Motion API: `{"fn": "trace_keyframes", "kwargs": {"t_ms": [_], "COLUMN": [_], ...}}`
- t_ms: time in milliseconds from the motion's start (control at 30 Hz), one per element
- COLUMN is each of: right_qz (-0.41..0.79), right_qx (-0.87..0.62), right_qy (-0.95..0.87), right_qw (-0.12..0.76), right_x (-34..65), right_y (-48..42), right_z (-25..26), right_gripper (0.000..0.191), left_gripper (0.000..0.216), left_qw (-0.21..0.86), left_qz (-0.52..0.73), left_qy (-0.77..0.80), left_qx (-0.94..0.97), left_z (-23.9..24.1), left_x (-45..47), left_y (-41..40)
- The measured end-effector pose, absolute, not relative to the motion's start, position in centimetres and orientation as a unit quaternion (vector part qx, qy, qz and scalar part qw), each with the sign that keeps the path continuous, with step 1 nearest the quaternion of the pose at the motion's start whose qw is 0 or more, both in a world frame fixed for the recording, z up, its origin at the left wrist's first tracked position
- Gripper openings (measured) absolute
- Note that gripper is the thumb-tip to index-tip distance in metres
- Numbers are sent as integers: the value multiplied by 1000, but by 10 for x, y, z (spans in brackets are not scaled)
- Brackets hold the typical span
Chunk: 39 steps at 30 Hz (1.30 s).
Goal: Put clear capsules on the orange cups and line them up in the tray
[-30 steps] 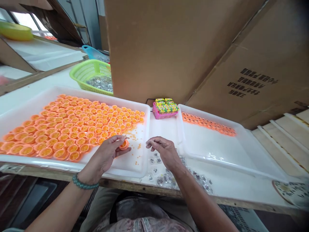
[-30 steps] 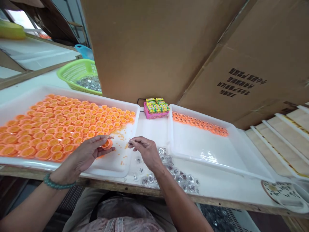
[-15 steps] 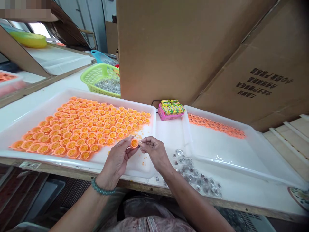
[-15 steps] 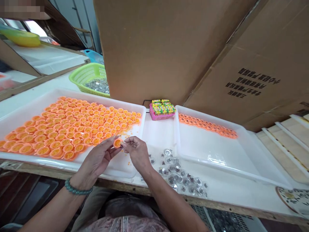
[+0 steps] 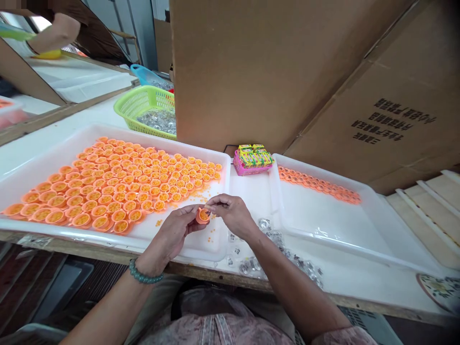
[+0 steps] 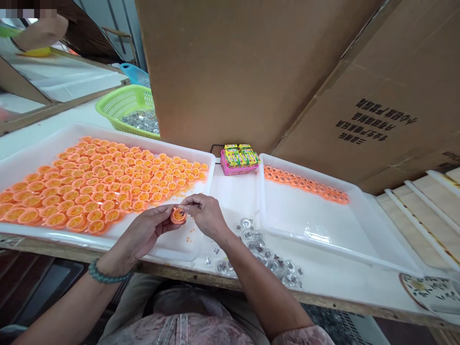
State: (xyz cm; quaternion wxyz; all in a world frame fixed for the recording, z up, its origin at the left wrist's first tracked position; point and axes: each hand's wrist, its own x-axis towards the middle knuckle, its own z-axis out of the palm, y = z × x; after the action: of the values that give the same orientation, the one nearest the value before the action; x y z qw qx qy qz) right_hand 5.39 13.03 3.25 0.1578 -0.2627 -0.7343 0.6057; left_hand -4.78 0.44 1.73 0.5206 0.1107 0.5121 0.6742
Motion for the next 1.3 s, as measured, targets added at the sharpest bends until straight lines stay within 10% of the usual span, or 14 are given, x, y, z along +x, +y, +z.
{"fn": "trace_keyframes", "kwargs": {"t_ms": [933, 1300], "right_qz": [503, 504], "right_qx": [-207, -288], "right_qy": [-835, -782], "right_qw": [84, 230], "right_x": [69, 116], "right_y": [130, 192], "right_z": [29, 42], "right_gripper": [12, 24], "left_gripper": [75, 79], "left_qw": [456, 391], "left_qz": [586, 537], "left_qy": [606, 682], "left_qx": [287, 305], "left_z": [10, 21], "left_x": [-43, -55], "left_y": [4, 8]}}
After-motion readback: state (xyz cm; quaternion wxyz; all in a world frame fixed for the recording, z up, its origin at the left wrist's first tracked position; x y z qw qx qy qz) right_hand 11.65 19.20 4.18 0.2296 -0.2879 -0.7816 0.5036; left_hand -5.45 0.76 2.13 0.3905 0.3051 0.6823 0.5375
